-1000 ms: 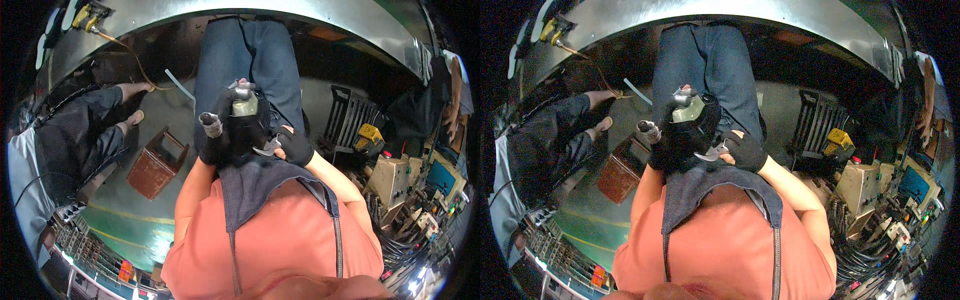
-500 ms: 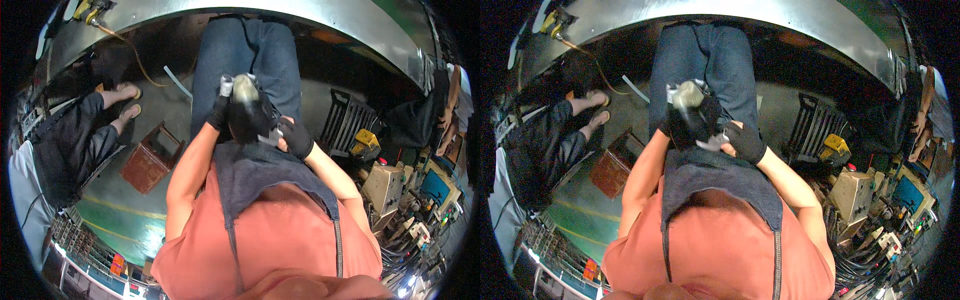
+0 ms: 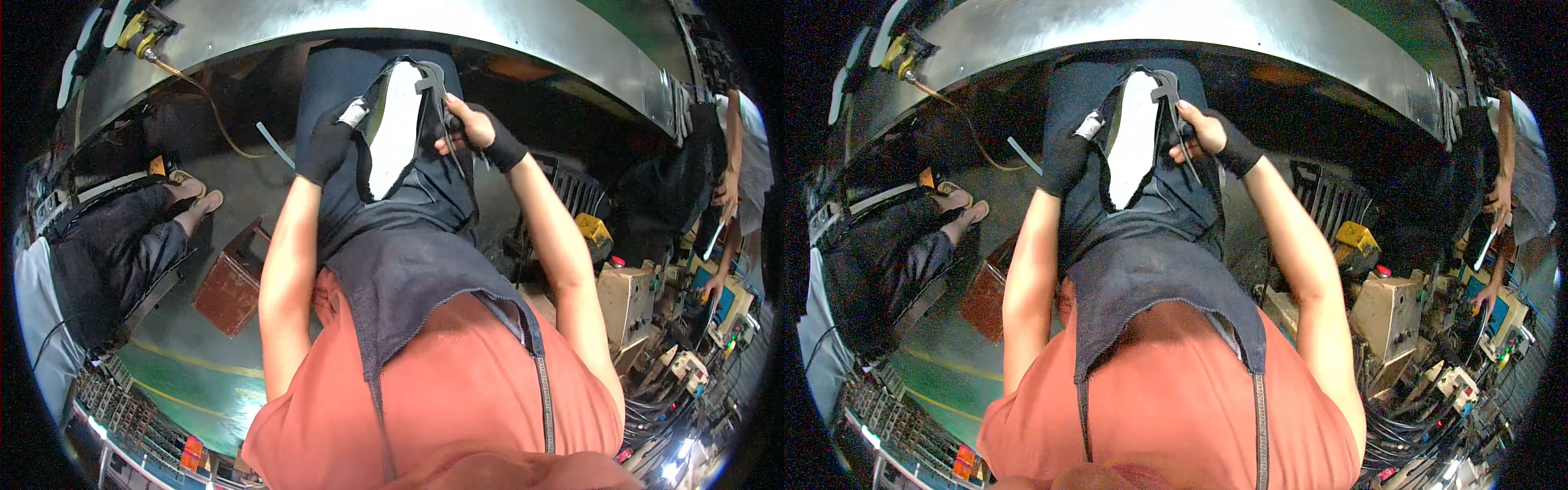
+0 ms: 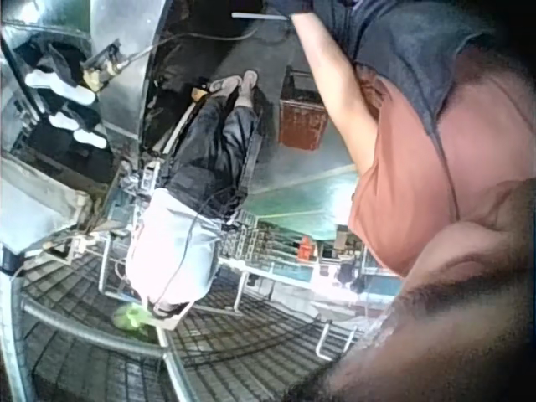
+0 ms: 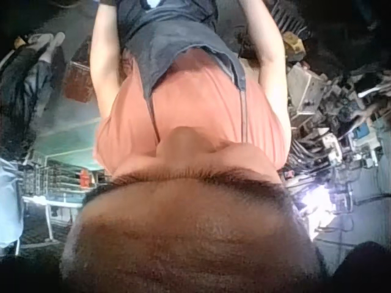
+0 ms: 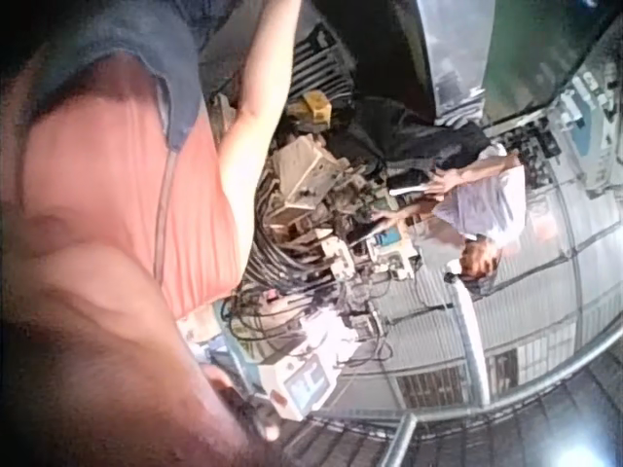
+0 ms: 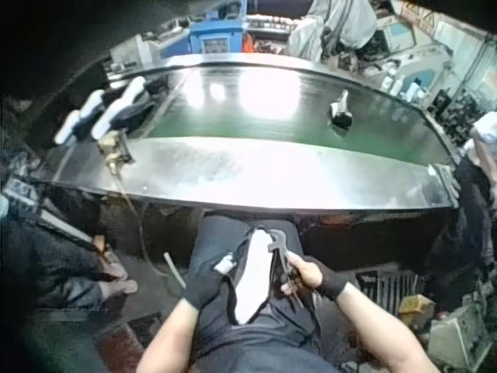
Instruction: The person sits on the floor and uses a pair of shears to trim excess material from the white soles of black shoes. They hold the shoes on their lap, cut along the edges, and periodically place the finished shoes onto a nearby conveyor belt.
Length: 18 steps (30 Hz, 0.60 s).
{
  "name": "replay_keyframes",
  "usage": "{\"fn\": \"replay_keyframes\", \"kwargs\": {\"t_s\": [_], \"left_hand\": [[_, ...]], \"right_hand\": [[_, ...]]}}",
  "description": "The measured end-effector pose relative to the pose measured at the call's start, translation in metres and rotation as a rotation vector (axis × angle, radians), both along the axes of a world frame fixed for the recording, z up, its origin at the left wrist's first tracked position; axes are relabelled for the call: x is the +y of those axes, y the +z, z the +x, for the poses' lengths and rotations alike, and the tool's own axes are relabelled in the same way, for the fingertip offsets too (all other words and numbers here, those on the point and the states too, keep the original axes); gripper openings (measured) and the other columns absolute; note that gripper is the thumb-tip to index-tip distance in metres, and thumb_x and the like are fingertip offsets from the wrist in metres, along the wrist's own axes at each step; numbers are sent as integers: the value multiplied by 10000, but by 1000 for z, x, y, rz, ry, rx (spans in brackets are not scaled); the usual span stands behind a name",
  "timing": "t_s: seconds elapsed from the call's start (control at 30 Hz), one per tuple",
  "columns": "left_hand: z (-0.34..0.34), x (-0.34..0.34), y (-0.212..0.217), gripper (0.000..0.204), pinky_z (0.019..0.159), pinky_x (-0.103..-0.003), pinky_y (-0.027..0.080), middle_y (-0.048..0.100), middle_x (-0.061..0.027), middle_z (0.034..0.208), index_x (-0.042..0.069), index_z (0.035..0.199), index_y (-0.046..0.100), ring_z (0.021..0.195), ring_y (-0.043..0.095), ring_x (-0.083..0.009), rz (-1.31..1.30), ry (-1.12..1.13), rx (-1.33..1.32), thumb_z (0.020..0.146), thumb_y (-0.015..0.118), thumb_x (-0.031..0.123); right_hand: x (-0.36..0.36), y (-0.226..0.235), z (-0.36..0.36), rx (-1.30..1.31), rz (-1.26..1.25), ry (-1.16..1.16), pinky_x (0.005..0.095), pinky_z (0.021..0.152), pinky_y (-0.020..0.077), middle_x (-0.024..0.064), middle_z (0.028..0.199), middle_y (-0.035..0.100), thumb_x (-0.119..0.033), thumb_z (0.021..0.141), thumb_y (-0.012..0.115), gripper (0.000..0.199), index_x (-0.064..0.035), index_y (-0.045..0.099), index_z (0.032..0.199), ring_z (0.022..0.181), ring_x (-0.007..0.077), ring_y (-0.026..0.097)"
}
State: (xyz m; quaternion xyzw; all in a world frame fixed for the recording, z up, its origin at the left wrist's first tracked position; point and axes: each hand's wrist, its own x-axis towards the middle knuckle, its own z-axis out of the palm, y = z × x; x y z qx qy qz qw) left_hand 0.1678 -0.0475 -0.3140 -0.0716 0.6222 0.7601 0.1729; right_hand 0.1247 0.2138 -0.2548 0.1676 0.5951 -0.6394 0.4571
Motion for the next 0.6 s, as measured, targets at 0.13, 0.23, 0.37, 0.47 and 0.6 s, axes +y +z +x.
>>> {"fn": "replay_keyframes", "kwargs": {"t_s": [0.13,0.23,0.37,0.47,0.6], "left_hand": [[36,58,11,729,1052,-374,318,392,-256,1364,-12,1363,348,1290,376,-344,-723,116,302,778,668,284],[41,56,10,728,1074,-376,281,383,-247,1376,-51,1347,351,1311,339,-346,-702,66,368,783,668,283],[35,53,6,762,1073,-368,283,385,-246,1375,-60,1354,331,1303,354,-342,-730,35,378,774,682,286],[31,48,17,769,1043,-364,325,400,-267,1353,-48,1367,312,1270,403,-339,-651,7,315,777,683,277],[-1,63,18,514,918,-400,420,532,-271,1161,-11,1309,378,1077,534,-354,-616,115,192,922,455,318]], "right_hand": [[29,-12,-11,395,123,347,325,599,505,71,839,644,-517,921,445,537,-13,631,928,633,182,617],[6,38,-21,696,424,763,360,561,453,116,664,617,-492,917,464,529,-16,656,786,561,231,571],[-10,42,-23,1128,742,1041,445,579,491,228,716,605,-485,896,449,515,-24,634,762,658,383,616],[12,0,-9,1226,704,868,450,569,493,211,711,615,-464,897,472,484,-29,626,753,657,390,615],[39,2,-13,489,249,743,369,522,522,178,670,638,-482,920,458,495,-22,624,848,596,294,653]]}}
